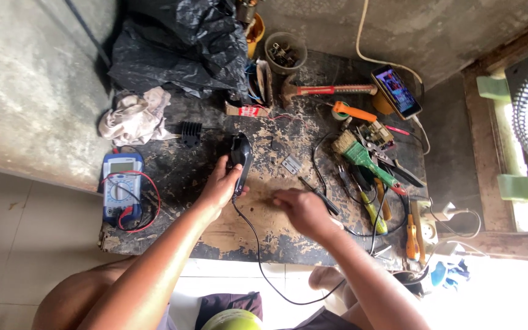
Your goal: Disassembling and inspecting a hair clipper using a screwdriver on a repair bench.
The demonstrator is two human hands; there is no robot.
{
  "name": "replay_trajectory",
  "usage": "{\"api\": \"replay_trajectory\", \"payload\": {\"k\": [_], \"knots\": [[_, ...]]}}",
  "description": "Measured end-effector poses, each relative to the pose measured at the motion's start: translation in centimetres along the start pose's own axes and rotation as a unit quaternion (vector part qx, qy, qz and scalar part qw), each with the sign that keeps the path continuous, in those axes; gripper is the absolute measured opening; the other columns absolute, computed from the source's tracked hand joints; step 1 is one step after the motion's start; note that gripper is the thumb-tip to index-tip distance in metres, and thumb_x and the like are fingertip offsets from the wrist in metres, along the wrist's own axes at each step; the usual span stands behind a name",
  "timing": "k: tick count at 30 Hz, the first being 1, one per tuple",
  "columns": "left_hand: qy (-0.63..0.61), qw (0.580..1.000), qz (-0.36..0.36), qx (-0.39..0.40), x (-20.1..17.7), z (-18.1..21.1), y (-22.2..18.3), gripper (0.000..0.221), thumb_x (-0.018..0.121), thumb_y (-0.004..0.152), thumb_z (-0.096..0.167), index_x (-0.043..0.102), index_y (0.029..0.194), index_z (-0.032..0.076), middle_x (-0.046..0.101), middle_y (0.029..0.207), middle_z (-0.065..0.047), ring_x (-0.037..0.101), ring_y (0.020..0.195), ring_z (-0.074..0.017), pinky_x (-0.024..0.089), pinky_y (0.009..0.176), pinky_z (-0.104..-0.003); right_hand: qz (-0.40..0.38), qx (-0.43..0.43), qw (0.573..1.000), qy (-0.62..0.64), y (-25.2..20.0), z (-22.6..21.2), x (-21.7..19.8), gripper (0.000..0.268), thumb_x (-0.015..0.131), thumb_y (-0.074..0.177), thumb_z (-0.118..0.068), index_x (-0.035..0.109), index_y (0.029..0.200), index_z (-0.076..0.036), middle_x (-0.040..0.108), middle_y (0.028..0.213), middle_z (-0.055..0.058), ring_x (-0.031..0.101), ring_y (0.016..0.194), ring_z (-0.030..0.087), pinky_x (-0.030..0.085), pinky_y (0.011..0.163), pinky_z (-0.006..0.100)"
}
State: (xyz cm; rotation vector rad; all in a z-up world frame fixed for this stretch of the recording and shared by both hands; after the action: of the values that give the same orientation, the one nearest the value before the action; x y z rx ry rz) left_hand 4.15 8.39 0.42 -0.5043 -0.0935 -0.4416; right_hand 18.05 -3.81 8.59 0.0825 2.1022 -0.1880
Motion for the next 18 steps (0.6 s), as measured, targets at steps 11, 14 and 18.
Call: {"api": "replay_trajectory", "payload": {"k": [11,14,18], "knots": [[0.059,0.998,0.001,0.010,0.9,0.1,-0.2,0.054,0.054,0.101,0.023,0.034,0.151,0.012,0.057,0.110,-0.024,0.073,0.079,-0.0305,0.065,0.070,-0.041,-0.016,-0.038,0.998,0.042,1.0,-3.4,2.7,0.012,0.064,0.098,-0.025,0.071,0.104,-0.017,0.078,0.084,0.007,0.077,0.078,0.028,0.060,0.069,0.042],[0.063,0.998,0.000,0.029,-0.3,-1.9,2.2,0.054,0.055,0.101,0.022,0.035,0.150,0.010,0.058,0.109,-0.024,0.073,0.079,-0.0306,0.065,0.068,-0.041,-0.009,-0.058,0.997,0.046,1.7,-3.9,2.2,0.011,0.063,0.098,-0.023,0.072,0.101,-0.017,0.078,0.083,0.007,0.077,0.078,0.029,0.059,0.067,0.040],[0.059,0.998,-0.001,0.038,-0.2,-1.4,1.9,0.053,0.054,0.101,0.022,0.036,0.149,0.008,0.057,0.108,-0.023,0.073,0.079,-0.0303,0.066,0.069,-0.041,-0.003,-0.063,0.998,0.028,2.2,-4.5,1.3,0.012,0.063,0.096,-0.024,0.072,0.101,-0.017,0.078,0.086,0.009,0.076,0.082,0.034,0.058,0.067,0.046]]}}
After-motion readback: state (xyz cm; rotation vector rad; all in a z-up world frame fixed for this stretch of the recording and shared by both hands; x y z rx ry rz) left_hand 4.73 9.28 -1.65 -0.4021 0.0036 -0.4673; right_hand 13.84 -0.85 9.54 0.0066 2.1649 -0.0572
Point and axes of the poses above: each hand's wrist, its own y-axis towards the middle knuckle, its own x-axis out of the palm, z = x × y, the point moved 10 cm from there along y, towards the middle knuckle
